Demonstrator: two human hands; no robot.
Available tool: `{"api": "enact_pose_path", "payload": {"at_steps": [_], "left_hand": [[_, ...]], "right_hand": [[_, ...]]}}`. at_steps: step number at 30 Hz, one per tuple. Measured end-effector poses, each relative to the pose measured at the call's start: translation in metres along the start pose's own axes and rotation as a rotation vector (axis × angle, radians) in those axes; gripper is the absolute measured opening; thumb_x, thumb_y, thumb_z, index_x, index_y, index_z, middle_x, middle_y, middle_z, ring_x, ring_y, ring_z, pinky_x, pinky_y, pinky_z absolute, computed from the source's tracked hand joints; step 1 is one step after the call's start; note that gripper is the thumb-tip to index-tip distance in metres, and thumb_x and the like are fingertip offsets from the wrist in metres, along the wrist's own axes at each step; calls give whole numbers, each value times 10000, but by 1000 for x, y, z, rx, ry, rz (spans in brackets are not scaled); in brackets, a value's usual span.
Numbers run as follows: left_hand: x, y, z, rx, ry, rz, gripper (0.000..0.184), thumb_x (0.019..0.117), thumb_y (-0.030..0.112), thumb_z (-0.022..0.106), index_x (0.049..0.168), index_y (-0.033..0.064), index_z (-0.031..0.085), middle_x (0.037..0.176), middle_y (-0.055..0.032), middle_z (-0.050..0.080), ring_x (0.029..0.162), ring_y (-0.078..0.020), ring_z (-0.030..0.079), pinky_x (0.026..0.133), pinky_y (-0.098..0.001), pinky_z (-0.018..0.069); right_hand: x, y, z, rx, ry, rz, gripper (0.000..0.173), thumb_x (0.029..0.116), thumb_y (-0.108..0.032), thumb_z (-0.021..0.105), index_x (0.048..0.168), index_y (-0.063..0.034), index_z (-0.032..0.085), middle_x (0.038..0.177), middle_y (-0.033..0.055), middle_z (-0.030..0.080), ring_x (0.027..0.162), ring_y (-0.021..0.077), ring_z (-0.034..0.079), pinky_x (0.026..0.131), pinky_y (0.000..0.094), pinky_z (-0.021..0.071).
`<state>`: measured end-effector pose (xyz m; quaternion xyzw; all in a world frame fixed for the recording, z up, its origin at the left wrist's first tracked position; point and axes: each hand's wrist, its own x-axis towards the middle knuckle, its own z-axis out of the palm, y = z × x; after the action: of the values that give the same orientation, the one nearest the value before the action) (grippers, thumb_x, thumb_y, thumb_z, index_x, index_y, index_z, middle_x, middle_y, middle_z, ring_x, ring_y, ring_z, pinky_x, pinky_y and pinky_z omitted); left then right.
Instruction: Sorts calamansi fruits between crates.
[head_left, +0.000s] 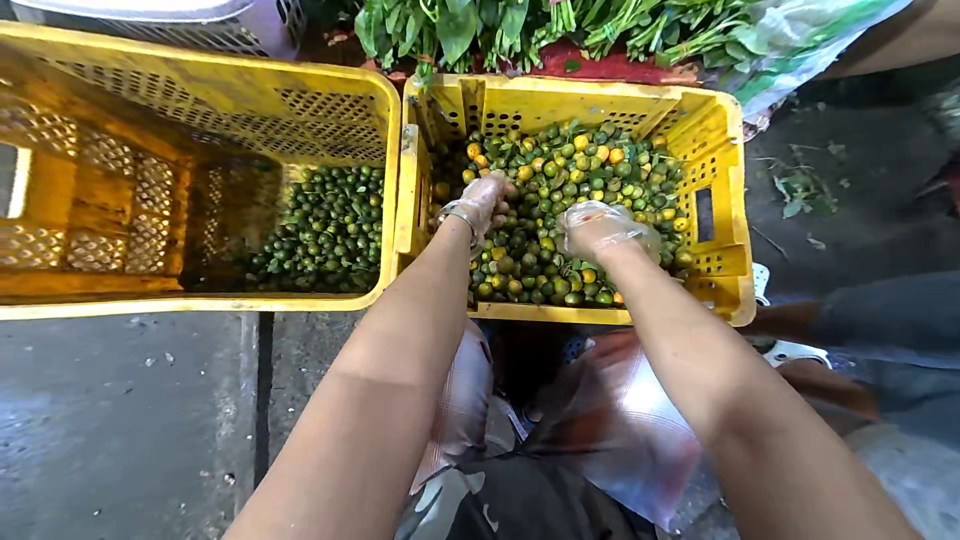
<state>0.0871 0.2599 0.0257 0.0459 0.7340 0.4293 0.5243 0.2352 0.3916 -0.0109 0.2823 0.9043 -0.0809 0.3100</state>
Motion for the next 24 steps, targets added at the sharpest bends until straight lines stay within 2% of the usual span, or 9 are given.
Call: {"api": "enact_pose_path", "payload": {"at_steps": [3, 6, 9, 11, 13, 15, 17, 19, 24], "left_hand": [[11, -7, 8, 708, -62, 203, 369, 1023, 350, 554, 1255, 99, 693, 1266, -178, 668, 1179, -325, 634, 981, -575, 497], [14, -13, 29, 1115, -109, 294, 398, 947, 378, 686, 1280, 160, 673, 1328, -175, 637, 1228, -402, 608, 969, -666, 490], [9, -14, 44, 1201, -54, 323, 355, 953, 297, 692, 1268, 136, 659, 1277, -175, 667, 1194, -418, 625, 921, -660, 515], [12, -17, 45, 1205, -72, 356, 376, 957, 285, 685, 1302, 139, 646, 1297, -160, 665, 1213, -404, 619, 952, -646, 505], [17, -16, 37, 1100, -72, 301, 416, 962, 348, 672, 1339, 180, 624, 1316, -138, 662, 1218, -379, 627, 957, -654, 506], [20, -12, 23, 865, -41, 229, 457, 951, 362, 677, 1367, 187, 604, 1318, -132, 661, 1209, -348, 637, 961, -639, 512], [20, -9, 9, 557, 13, 189, 415, 977, 284, 652, 1371, 157, 619, 1325, -145, 652, 1215, -306, 628, 992, -560, 509], [11, -4, -1, 184, 37, 101, 370, 1055, 295, 562, 1378, 121, 611, 1330, -127, 628, 1197, -233, 609, 989, -440, 514], [0, 2, -1, -421, 115, -107, 294, 1083, 385, 462, 1214, 150, 580, 944, -11, 560, 687, -92, 510, 587, -222, 439]], "right_hand": [[5, 24, -4, 492, 41, 72, 335, 939, -388, 686, 1183, -161, 721, 1154, 159, 720, 1091, 353, 679, 924, 663, 513], [6, 57, 3, 1262, 120, 167, 341, 955, -152, 557, 1286, -198, 629, 953, 34, 657, 701, 120, 608, 610, 294, 531], [8, 70, 10, 1834, 62, 155, 299, 1031, -263, 455, 1268, -192, 623, 922, 56, 687, 643, 148, 624, 554, 287, 539], [17, 61, 12, 1529, 176, 269, 323, 995, -424, 578, 1194, -177, 638, 849, 26, 666, 621, 132, 611, 537, 293, 529], [18, 42, 6, 833, 226, 267, 449, 995, -567, 557, 1204, -191, 685, 1059, 77, 717, 933, 233, 695, 798, 506, 576], [23, 27, 9, 419, 229, 139, 345, 972, -539, 588, 1222, -317, 674, 1228, 79, 704, 1163, 333, 660, 916, 683, 513], [21, 9, 7, 210, 241, 42, 389, 979, -473, 602, 1366, -435, 606, 1331, 64, 679, 1252, 364, 621, 945, 709, 485], [21, -6, 4, 130, 266, 28, 424, 983, -420, 616, 1405, -392, 587, 1307, 101, 686, 1229, 387, 630, 948, 698, 484], [28, -15, 6, 37, 321, 51, 323, 933, -355, 659, 1251, -295, 674, 1171, 92, 729, 1094, 358, 690, 874, 657, 520]]}}
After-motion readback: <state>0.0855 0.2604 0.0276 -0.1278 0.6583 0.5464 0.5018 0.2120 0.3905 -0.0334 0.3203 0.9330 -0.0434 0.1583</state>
